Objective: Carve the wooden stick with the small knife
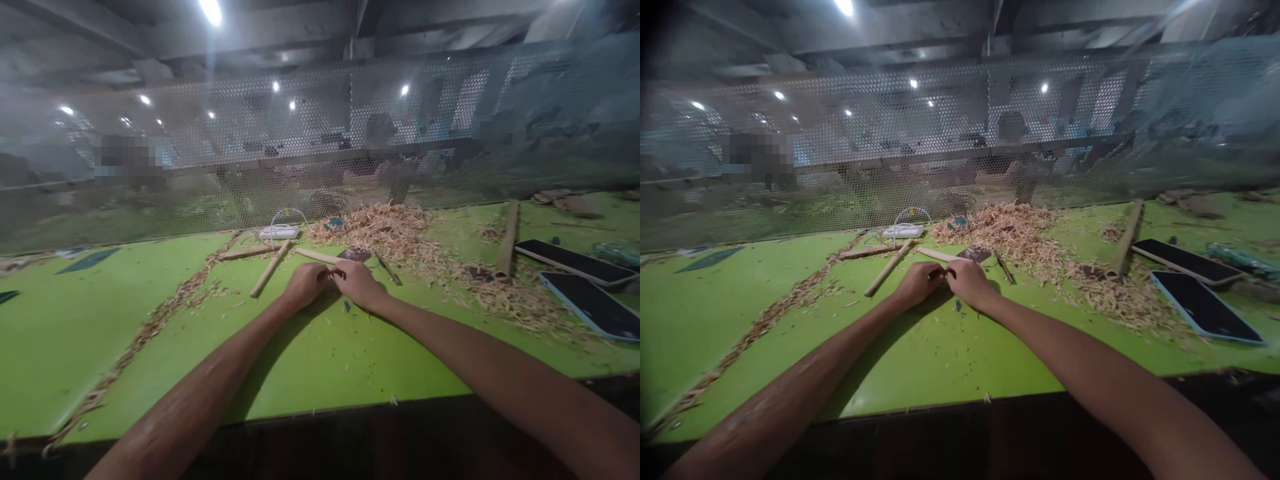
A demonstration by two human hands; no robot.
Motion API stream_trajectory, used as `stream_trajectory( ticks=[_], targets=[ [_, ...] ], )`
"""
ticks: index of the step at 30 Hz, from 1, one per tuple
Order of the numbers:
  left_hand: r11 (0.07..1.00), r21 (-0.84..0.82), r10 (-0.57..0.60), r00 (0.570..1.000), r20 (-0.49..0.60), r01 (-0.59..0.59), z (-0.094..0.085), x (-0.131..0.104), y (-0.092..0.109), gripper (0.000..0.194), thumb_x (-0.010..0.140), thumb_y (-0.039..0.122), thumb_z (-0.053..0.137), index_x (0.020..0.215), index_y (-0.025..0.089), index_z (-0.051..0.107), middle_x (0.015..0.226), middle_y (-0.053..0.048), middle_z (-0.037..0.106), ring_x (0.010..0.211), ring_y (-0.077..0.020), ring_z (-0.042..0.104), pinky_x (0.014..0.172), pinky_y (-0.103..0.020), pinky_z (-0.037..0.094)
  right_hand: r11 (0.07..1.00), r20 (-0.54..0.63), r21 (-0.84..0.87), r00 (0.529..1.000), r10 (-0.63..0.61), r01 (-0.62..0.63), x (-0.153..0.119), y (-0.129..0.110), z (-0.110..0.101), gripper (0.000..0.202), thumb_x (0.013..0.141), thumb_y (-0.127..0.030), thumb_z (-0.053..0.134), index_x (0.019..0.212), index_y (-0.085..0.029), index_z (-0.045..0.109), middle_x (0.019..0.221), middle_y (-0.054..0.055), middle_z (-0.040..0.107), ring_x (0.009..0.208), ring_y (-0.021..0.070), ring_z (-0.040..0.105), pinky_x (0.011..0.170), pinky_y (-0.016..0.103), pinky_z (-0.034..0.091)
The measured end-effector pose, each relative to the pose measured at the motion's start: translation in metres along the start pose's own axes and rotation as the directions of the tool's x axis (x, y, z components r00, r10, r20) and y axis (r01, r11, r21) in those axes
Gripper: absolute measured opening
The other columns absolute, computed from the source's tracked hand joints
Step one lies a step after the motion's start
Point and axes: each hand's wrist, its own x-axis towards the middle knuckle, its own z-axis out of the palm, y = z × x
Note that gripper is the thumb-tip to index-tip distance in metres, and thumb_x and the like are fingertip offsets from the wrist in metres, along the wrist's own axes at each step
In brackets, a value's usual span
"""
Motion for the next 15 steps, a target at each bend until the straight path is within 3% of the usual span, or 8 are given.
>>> stream_trajectory(
  ticks=[15],
  targets=[
    [0.999,0.027,0.019,1.000,-0.016,-0.018,0.0052,0.0005,-0.0013,0.019,0.088,0.012,0.059,0.070,0.014,0.067,0.070,-0.006,0.067,0.064,-0.0162,0.048,0.063,-0.027,0.028,1.000,0.003,0.019,1.000,0.011,-0.011,0.0021,0.0029,0.0009,0.021,0.093,-0.006,0.062,0.098,-0.014,0.082,0.098,0.011,0.079,0.085,0.0191,0.068,0.082,0.031,0.051]
  ],
)
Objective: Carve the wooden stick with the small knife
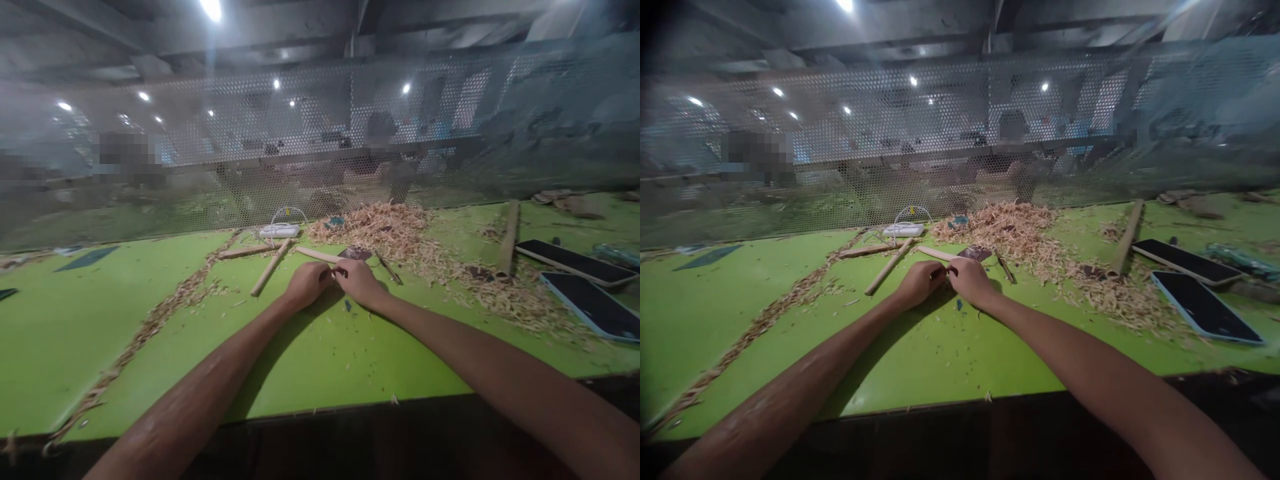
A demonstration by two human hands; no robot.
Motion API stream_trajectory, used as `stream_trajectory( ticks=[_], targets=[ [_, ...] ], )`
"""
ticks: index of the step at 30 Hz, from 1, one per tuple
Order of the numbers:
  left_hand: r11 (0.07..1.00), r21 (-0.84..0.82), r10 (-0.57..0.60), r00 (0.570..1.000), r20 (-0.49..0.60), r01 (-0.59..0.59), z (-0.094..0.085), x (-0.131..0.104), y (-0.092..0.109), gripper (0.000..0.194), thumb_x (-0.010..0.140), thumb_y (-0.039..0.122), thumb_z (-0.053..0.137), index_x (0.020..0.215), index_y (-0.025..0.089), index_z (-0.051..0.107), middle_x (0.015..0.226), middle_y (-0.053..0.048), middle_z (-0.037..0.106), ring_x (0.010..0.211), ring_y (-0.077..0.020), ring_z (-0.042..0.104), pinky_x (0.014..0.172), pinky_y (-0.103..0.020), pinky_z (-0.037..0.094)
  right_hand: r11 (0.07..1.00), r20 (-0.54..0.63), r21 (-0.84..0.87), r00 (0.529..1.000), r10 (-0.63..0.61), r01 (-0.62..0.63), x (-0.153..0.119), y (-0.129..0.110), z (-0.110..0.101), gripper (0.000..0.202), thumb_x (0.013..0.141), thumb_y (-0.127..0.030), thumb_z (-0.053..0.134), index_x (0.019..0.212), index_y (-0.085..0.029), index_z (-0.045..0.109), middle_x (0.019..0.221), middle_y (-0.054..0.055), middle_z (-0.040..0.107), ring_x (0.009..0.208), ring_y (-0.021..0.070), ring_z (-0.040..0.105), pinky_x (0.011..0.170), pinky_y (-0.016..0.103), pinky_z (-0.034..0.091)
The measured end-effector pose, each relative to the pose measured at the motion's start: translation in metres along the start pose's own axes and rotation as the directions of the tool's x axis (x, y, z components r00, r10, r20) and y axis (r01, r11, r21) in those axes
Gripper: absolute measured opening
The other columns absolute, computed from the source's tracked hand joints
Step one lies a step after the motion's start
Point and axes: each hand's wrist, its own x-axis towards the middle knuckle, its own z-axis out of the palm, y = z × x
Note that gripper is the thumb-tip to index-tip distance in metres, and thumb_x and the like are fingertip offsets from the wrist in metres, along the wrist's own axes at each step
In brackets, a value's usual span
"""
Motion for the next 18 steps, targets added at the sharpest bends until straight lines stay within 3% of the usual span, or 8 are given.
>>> stream_trajectory(
  ticks=[10,18],
  targets=[
    [1.000,-0.013,-0.019,1.000,-0.010,0.019,-0.0029,-0.0015,0.0025,0.017,0.086,0.016,0.062,0.069,0.014,0.066,0.069,-0.006,0.066,0.063,-0.0158,0.047,0.064,-0.027,0.030,0.999,-0.011,0.014,0.999,-0.038,0.039,-0.0019,-0.0015,0.0017,0.020,0.093,-0.008,0.063,0.093,-0.016,0.082,0.095,0.010,0.078,0.084,0.0187,0.067,0.085,0.031,0.052],
    [0.997,-0.001,-0.072,0.997,-0.024,0.072,0.0008,0.0024,0.0006,0.015,0.086,0.014,0.060,0.075,0.015,0.070,0.071,-0.004,0.066,0.065,-0.0161,0.050,0.064,-0.027,0.031,0.996,0.025,0.046,0.996,0.080,-0.082,0.0016,-0.0005,-0.0011,0.021,0.093,-0.009,0.065,0.103,-0.015,0.082,0.097,0.010,0.078,0.081,0.0176,0.068,0.080,0.030,0.051]
  ],
)
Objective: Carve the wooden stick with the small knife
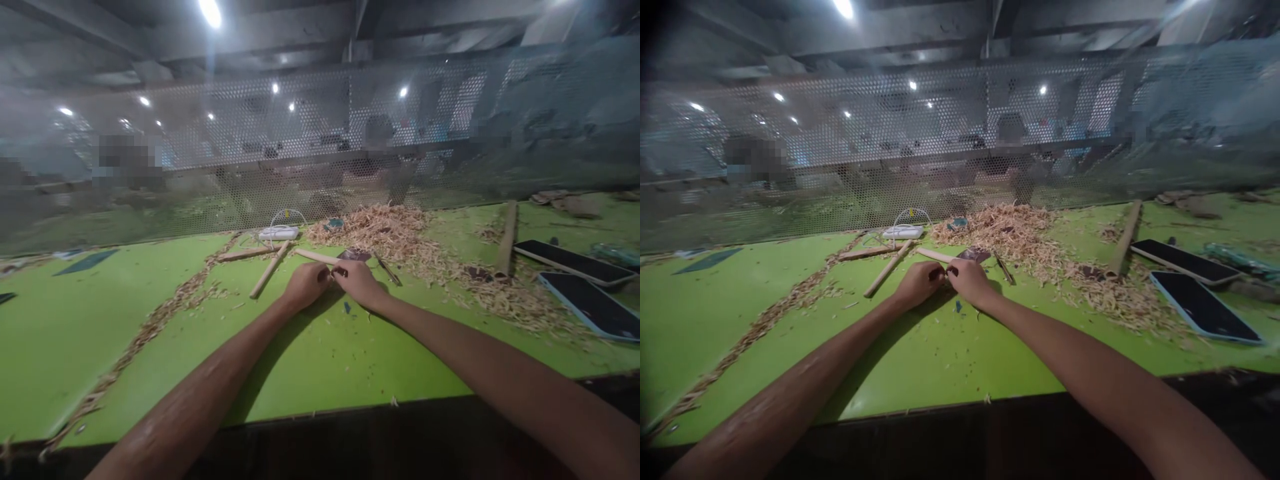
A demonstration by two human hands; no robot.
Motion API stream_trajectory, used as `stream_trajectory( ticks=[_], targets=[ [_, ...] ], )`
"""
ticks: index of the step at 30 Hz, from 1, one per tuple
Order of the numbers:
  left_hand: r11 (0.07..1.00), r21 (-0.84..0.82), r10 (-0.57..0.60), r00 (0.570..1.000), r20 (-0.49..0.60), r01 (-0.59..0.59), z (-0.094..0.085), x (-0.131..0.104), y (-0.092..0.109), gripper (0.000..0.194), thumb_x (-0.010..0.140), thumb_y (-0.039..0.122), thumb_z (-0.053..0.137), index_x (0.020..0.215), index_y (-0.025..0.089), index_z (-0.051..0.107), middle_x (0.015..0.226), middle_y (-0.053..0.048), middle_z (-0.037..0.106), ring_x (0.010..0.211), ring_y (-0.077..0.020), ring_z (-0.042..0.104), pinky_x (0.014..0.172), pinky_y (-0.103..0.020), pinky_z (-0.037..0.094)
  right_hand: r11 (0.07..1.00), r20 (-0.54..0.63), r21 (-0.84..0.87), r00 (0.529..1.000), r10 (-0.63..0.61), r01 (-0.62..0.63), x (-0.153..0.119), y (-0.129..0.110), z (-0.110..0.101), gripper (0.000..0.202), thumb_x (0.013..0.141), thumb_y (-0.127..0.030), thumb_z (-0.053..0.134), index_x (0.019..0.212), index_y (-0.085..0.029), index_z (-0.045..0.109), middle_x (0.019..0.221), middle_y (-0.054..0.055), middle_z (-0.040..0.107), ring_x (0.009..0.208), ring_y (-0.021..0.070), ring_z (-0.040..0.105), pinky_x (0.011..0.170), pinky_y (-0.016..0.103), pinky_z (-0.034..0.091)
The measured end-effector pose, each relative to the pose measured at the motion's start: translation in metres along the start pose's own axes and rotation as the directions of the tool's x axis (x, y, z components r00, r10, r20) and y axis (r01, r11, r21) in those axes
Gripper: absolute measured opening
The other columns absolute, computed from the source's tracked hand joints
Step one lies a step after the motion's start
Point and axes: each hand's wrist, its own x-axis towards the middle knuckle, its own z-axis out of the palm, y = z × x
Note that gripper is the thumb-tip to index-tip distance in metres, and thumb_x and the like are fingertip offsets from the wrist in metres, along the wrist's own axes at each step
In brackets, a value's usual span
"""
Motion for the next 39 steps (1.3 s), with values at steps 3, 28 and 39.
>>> stream_trajectory(
  ticks=[3,28,39],
  targets=[
    [1.000,0.003,0.004,1.000,0.009,-0.004,-0.0002,0.0000,-0.0003,0.015,0.085,0.015,0.061,0.073,0.015,0.069,0.069,-0.004,0.064,0.064,-0.0159,0.048,0.063,-0.028,0.030,1.000,-0.006,0.015,1.000,-0.004,0.004,-0.0005,0.0003,-0.0009,0.018,0.093,-0.008,0.066,0.098,-0.015,0.082,0.093,0.009,0.078,0.077,0.0165,0.067,0.077,0.029,0.050],
    [0.999,0.038,-0.004,0.999,0.041,0.002,-0.0036,0.0000,0.0026,0.013,0.087,0.017,0.063,0.077,0.015,0.071,0.073,-0.006,0.069,0.066,-0.0169,0.051,0.063,-0.028,0.030,0.995,-0.022,0.039,0.995,-0.093,0.094,-0.0003,0.0051,-0.0003,0.017,0.091,-0.009,0.065,0.092,-0.016,0.081,0.085,0.006,0.077,0.073,0.0144,0.063,0.075,0.026,0.048],
    [0.998,0.017,0.055,0.997,0.047,-0.055,-0.0030,-0.0009,0.0015,0.011,0.087,0.013,0.063,0.080,0.014,0.071,0.076,-0.006,0.069,0.067,-0.0170,0.052,0.064,-0.026,0.032,1.000,-0.011,0.008,1.000,-0.024,0.024,0.0000,0.0025,-0.0016,0.018,0.088,-0.008,0.068,0.093,-0.016,0.083,0.085,0.007,0.078,0.074,0.0163,0.066,0.077,0.028,0.050]
  ],
)
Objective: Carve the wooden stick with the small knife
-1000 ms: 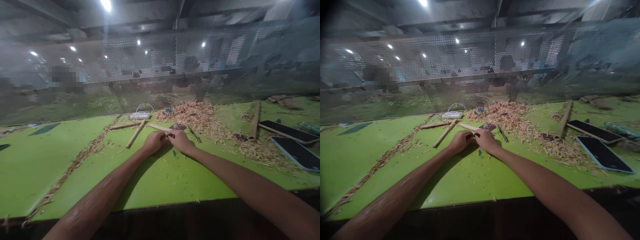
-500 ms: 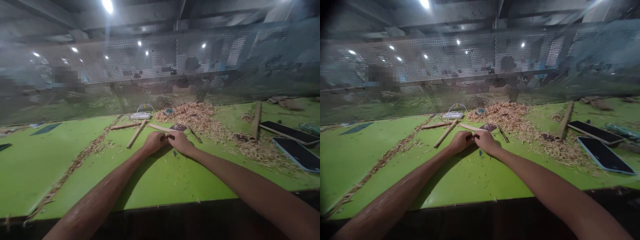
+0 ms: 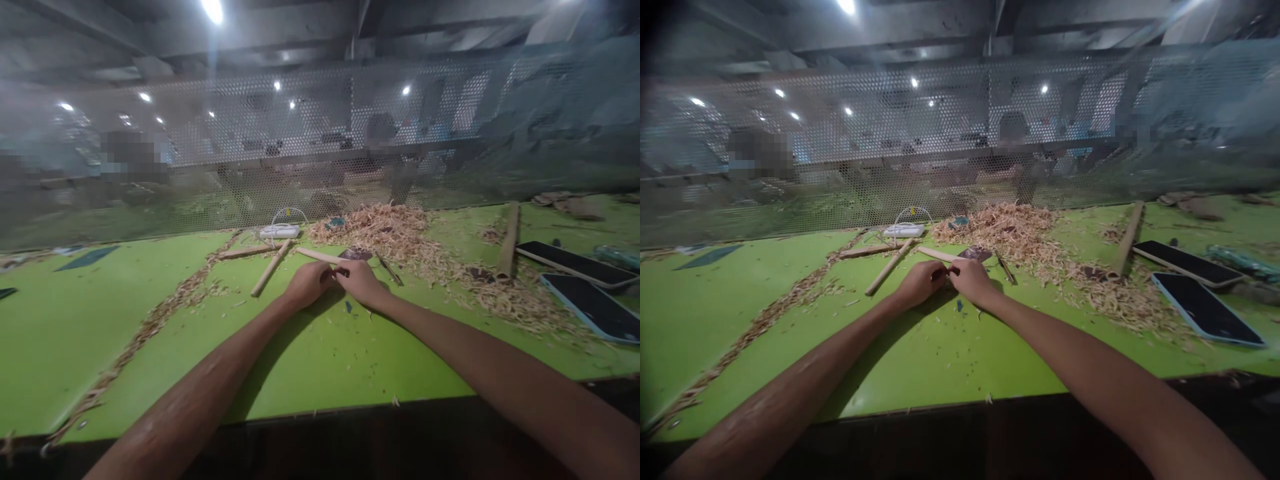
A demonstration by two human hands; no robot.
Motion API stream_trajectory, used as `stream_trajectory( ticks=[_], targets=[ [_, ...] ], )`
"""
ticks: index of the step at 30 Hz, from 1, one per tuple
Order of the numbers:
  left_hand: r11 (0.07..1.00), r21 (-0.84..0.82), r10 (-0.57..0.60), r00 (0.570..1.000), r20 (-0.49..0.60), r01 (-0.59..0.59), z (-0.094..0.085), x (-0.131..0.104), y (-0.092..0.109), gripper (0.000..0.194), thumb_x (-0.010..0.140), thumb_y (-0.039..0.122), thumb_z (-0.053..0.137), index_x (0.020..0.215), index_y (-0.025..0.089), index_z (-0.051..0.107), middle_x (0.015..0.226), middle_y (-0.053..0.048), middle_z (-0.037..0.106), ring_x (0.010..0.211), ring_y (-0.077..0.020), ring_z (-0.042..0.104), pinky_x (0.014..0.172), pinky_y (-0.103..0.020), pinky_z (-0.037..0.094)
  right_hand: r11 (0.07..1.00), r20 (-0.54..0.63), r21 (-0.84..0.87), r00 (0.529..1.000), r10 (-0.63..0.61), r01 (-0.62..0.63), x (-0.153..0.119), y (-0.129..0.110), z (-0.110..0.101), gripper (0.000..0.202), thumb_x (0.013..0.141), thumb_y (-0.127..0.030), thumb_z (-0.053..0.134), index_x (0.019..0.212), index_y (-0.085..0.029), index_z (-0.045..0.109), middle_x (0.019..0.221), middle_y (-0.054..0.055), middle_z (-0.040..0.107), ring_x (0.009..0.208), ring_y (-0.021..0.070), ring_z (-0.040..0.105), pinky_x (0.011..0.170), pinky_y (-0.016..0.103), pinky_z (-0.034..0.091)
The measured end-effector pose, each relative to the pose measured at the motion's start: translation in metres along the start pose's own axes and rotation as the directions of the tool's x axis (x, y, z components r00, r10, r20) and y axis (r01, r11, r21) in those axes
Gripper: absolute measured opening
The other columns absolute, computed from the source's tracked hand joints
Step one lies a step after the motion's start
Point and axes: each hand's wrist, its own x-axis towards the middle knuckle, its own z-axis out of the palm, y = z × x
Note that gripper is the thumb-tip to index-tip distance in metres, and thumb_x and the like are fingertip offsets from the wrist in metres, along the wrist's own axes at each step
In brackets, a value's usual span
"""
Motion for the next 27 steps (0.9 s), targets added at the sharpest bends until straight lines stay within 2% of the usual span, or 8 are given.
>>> stream_trajectory(
  ticks=[5,13,18,27],
  targets=[
    [1.000,0.001,-0.019,1.000,-0.002,0.019,-0.0011,-0.0006,0.0002,0.014,0.087,0.015,0.063,0.073,0.015,0.067,0.070,-0.004,0.066,0.063,-0.0159,0.046,0.062,-0.027,0.028,1.000,0.006,-0.002,1.000,0.009,-0.009,-0.0011,-0.0019,-0.0003,0.020,0.088,-0.007,0.066,0.093,-0.016,0.084,0.083,0.007,0.077,0.072,0.0161,0.065,0.076,0.029,0.051],
    [1.000,-0.021,0.009,1.000,-0.029,-0.010,-0.0023,-0.0016,-0.0021,0.016,0.082,0.017,0.066,0.067,0.016,0.064,0.066,-0.003,0.063,0.061,-0.0148,0.045,0.061,-0.026,0.028,0.998,0.000,-0.006,0.998,-0.070,0.070,-0.0024,-0.0026,0.0027,0.019,0.088,-0.007,0.064,0.090,-0.016,0.081,0.092,0.009,0.078,0.081,0.0184,0.067,0.082,0.030,0.053],
    [0.999,-0.037,-0.030,0.999,-0.043,0.029,0.0004,-0.0003,-0.0021,0.012,0.081,0.013,0.063,0.070,0.016,0.067,0.066,-0.003,0.063,0.063,-0.0152,0.047,0.062,-0.026,0.029,0.999,0.001,0.028,0.999,-0.045,0.045,-0.0003,-0.0011,0.0013,0.022,0.090,-0.006,0.063,0.092,-0.016,0.083,0.089,0.008,0.078,0.073,0.0151,0.065,0.077,0.027,0.052],
    [0.998,-0.069,-0.013,1.000,-0.016,0.012,0.0002,-0.0001,-0.0003,0.014,0.084,0.013,0.064,0.070,0.015,0.066,0.067,-0.001,0.061,0.063,-0.0141,0.045,0.063,-0.026,0.029,0.999,0.005,0.034,1.000,-0.022,0.022,-0.0007,-0.0014,0.0004,0.024,0.088,-0.005,0.064,0.094,-0.016,0.084,0.086,0.007,0.078,0.072,0.0150,0.065,0.077,0.027,0.051]
  ],
)
